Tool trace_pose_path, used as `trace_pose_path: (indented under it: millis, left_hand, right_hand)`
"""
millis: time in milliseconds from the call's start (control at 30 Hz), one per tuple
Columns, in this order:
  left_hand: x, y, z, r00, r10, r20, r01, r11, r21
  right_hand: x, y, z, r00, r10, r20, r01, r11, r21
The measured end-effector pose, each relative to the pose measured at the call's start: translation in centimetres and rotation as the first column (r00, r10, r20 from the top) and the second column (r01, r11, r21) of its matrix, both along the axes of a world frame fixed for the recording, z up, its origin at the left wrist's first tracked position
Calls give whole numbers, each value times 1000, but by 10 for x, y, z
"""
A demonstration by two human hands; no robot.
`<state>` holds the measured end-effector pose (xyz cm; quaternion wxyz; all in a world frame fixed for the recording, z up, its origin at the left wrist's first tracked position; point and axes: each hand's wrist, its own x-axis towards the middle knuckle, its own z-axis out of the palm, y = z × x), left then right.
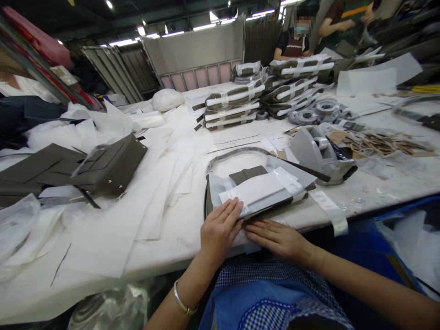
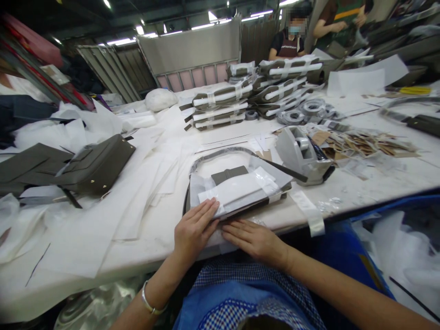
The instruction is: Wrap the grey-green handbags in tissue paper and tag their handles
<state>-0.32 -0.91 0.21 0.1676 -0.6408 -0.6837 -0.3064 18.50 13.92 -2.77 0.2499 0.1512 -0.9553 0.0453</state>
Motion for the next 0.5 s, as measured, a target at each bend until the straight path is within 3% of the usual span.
trace_pose_path:
  millis: [300,500]
  left_hand:
    - [2,1,-3,999,24,-39,-23,999,30]
    - [6,4,-7,996,64,-56,-59,995,75]
  right_hand:
    - [-25,-13,4,985,-1,-172,-26,988,-154]
    - [-13,-33,12,988,-39,-147,-4,959,-283]
